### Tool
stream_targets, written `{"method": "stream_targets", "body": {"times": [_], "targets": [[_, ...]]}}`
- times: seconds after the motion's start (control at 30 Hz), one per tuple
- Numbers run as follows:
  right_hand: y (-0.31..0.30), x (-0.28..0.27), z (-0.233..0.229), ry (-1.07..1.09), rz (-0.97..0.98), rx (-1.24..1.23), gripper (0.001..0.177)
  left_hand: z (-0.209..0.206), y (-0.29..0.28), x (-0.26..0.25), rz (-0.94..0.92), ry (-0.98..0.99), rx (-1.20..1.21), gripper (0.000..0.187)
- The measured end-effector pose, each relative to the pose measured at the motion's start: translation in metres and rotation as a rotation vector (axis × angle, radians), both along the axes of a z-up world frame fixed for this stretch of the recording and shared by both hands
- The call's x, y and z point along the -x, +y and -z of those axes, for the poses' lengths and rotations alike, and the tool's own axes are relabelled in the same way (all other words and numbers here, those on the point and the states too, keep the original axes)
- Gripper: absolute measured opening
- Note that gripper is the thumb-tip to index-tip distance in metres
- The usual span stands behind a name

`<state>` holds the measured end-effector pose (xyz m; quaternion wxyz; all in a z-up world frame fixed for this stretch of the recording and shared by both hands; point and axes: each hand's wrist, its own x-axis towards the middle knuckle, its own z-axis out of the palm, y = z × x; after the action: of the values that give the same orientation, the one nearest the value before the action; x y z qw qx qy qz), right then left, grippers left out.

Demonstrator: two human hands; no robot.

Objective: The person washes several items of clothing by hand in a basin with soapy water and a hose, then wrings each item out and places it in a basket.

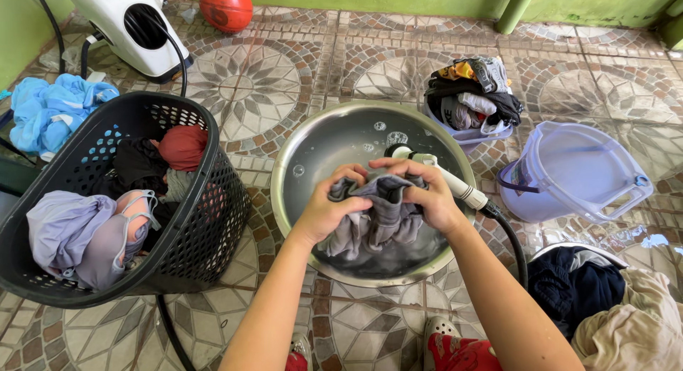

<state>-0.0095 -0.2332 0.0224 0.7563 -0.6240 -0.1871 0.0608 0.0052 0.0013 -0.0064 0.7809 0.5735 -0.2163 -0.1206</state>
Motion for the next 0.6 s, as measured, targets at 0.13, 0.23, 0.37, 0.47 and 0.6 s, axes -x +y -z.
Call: {"method": "stream_targets", "body": {"times": [0.13,0.23,0.37,0.47,0.6], "targets": [[-0.015,-0.001,0.004,-0.054,0.096,0.257,0.025,-0.004,0.007,-0.006,-0.005,0.02,0.054,0.018],[-0.024,0.0,0.007,0.049,0.018,0.304,0.016,-0.008,0.008,-0.012,-0.105,-0.015,-0.026,0.017],[-0.007,0.005,0.002,0.034,0.324,0.408,0.019,-0.004,-0.02,-0.011,-0.46,-0.02,-0.146,0.018],[0.018,0.009,0.001,0.084,0.623,0.385,0.025,-0.002,-0.04,-0.006,-0.635,-0.001,-0.159,0.018],[0.044,0.017,0.001,0.078,0.705,0.299,0.03,0.004,-0.062,-0.004,-0.635,0.007,0.036,0.029]]}}
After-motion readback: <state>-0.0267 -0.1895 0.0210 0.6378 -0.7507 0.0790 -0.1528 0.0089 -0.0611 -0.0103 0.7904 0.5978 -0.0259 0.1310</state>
